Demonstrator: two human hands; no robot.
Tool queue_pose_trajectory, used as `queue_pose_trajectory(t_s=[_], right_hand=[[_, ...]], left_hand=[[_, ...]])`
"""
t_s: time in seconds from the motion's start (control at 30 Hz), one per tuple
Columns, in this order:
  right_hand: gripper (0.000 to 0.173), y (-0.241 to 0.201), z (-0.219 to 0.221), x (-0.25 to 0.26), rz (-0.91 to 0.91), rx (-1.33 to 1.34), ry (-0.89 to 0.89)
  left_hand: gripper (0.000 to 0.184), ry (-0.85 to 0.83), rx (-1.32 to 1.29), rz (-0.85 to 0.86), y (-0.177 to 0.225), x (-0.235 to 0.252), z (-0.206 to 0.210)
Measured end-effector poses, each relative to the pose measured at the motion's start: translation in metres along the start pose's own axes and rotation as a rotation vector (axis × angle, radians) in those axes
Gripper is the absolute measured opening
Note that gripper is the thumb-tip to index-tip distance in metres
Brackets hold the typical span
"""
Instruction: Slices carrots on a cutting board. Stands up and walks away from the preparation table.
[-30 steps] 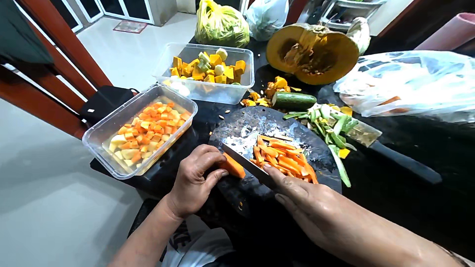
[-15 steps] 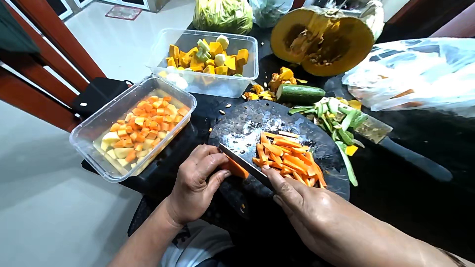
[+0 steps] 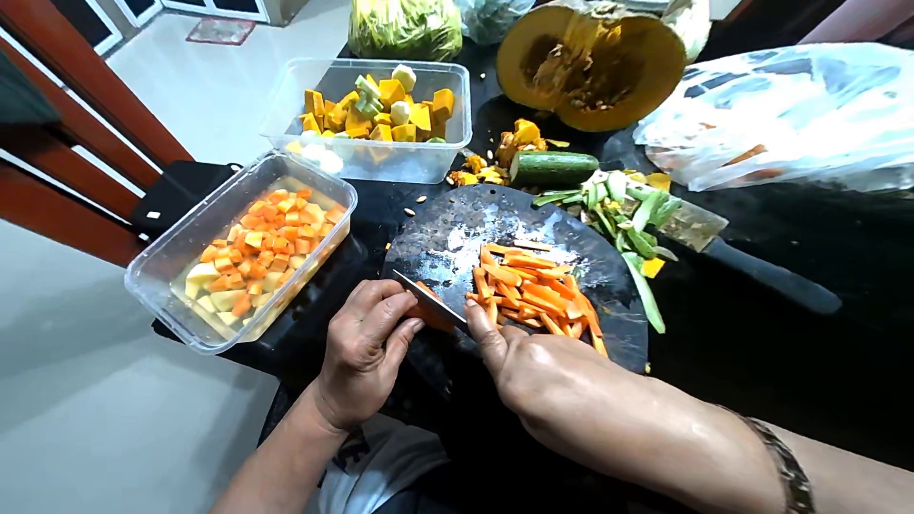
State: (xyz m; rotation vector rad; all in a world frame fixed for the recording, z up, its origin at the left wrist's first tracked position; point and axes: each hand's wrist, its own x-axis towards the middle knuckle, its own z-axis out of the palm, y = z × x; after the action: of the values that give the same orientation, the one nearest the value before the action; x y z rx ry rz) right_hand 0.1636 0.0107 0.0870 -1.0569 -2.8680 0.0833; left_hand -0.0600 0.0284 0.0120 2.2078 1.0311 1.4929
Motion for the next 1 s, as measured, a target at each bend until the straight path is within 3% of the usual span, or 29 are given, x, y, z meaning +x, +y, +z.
queue_pose_trajectory(t_s=[0.13, 0.3, 0.4, 0.47, 0.5, 0.63, 0.83, 1.0], right_hand=[[0.057, -0.003, -0.004, 0.001, 0.045, 0.117, -0.105], [0.059, -0.007, -0.01, 0.002, 0.108, 0.177, -0.204], [0.057, -0.002, -0.003, 0.0, 0.047, 0.154, -0.096], [0.057, -0.004, -0.01, 0.003, 0.069, 0.179, -0.206], [0.058, -0.004, -0.013, 0.006, 0.086, 0.195, -0.253], [0.061, -0.004, -0.02, 0.01, 0.127, 0.231, -0.374], [0.056, -0.002, -0.013, 0.008, 0.084, 0.17, -0.264], [0.059, -0.004, -0.02, 0.018, 0.143, 0.207, -0.422]], left_hand=[[0.018, -0.087, 0.11, 0.018, 0.008, 0.018, -0.017], [0.02, 0.05, 0.268, 0.182, 0.055, 0.113, -0.03], [0.015, -0.242, 0.353, 0.057, 0.045, 0.138, 0.002], [0.02, -0.562, 0.4, -0.119, 0.025, 0.131, 0.027], [0.017, -0.634, 0.4, -0.134, 0.016, 0.127, 0.034], [0.009, -0.521, 0.336, -0.02, 0.006, 0.115, 0.037], [0.012, -0.379, 0.392, -0.031, 0.022, 0.136, 0.022], [0.01, -0.332, 0.304, -0.046, -0.009, 0.108, 0.035]])
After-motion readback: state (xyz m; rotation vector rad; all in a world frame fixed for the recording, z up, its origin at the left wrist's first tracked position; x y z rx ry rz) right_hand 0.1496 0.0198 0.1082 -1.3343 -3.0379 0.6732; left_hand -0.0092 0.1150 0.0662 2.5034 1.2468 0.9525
